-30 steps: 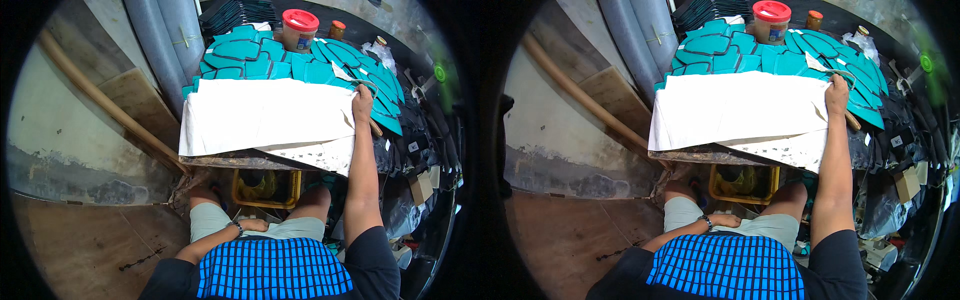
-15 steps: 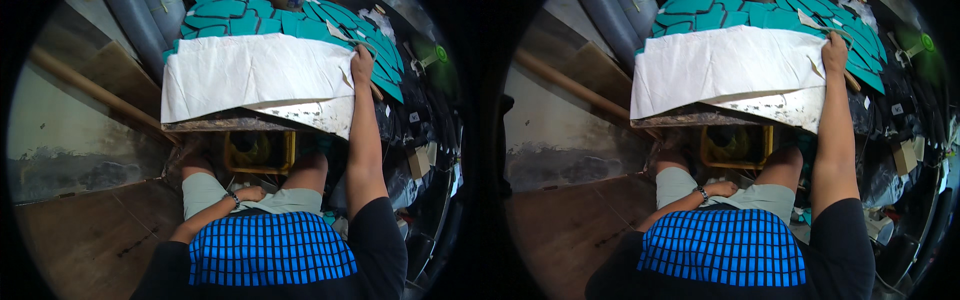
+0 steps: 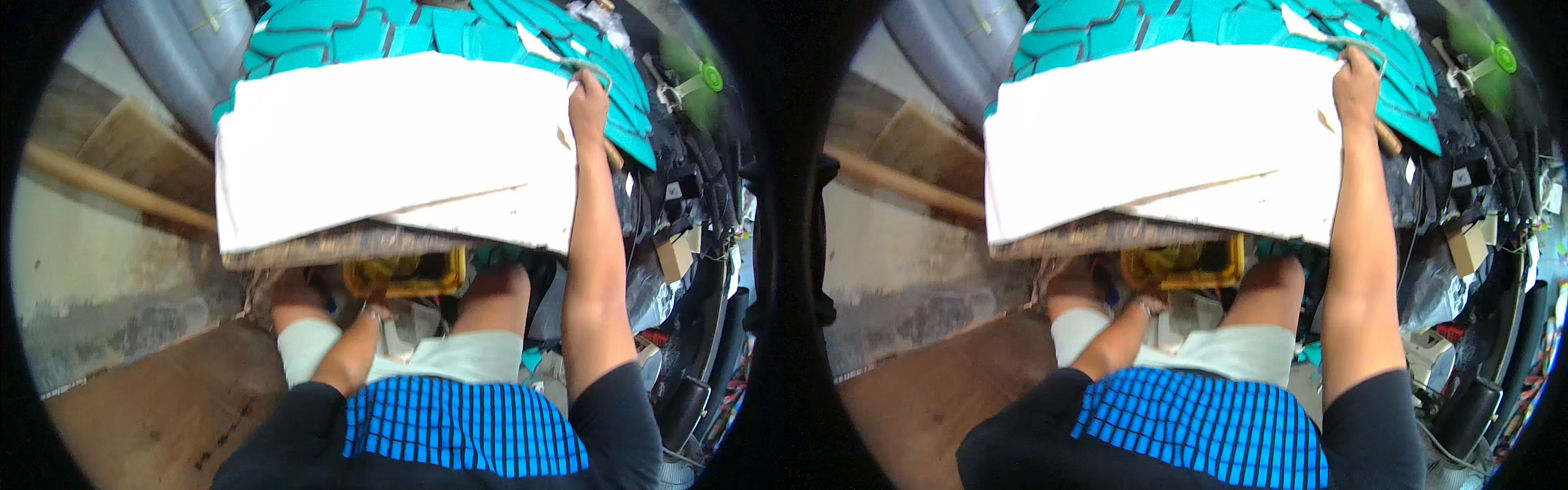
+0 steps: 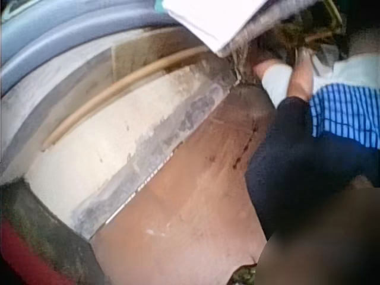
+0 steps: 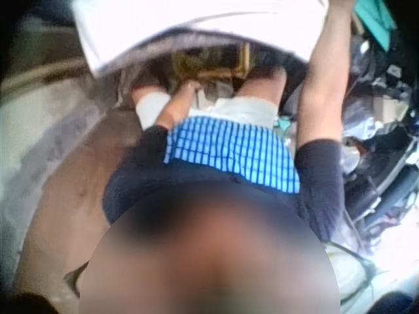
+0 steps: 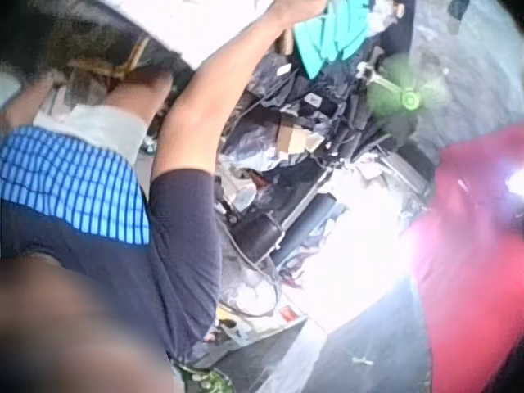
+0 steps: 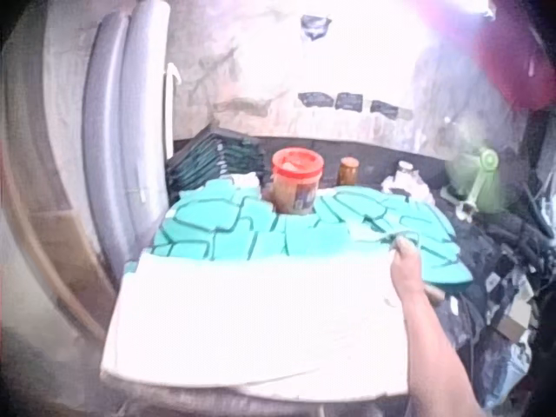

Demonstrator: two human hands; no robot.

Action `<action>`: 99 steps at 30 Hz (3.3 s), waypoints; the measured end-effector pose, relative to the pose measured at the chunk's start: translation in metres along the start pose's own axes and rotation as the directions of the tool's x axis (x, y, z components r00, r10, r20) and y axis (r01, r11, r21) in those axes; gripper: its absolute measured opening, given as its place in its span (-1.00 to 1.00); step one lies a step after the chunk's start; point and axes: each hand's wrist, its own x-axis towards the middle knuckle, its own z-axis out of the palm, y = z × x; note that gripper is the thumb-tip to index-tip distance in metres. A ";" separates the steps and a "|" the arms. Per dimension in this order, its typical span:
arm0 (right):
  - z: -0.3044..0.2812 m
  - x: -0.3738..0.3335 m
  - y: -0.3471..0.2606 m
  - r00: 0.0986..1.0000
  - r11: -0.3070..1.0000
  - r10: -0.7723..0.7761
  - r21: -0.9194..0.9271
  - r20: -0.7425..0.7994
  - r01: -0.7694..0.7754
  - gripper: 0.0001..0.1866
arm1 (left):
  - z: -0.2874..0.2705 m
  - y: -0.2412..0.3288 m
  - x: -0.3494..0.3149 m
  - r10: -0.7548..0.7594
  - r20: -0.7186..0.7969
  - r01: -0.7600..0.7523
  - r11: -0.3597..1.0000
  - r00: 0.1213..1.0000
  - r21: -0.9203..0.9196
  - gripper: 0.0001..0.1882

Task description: The person folds a white fabric sheet on a table, then retrieves a small white piece from a pile of black material and places it on the fabric. They open a container and rub its contents onto the fabric, smoothing it with both hands. The person then retrieves another white piece from the pile and places it on the fabric.

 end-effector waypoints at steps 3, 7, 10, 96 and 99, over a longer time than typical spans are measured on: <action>0.001 0.002 0.000 0.999 0.999 0.039 -0.016 0.027 -0.038 -0.85 | 0.023 0.010 0.030 -0.177 -0.131 0.179 0.984 0.975 0.000 0.17; 0.000 0.004 -0.004 0.995 0.996 0.088 0.029 0.055 -0.089 -0.88 | 0.001 0.045 0.052 -0.342 -0.075 0.329 0.933 0.937 -0.149 0.11; 0.000 0.004 -0.005 0.990 0.992 0.123 0.009 0.065 -0.124 -0.90 | -0.025 0.054 0.047 -0.360 -0.062 0.344 0.921 0.931 -0.180 0.07; -0.110 -0.043 -0.008 0.788 0.566 0.513 0.555 0.342 -0.609 -0.56 | -0.326 -0.091 -0.242 -0.257 -0.853 -0.827 0.234 0.455 -0.512 -0.49; -0.115 -0.039 -0.004 0.819 0.637 0.504 0.523 0.274 -0.566 -0.68 | -0.371 -0.092 -0.275 -0.437 -0.783 -0.852 0.070 0.442 -0.519 -0.48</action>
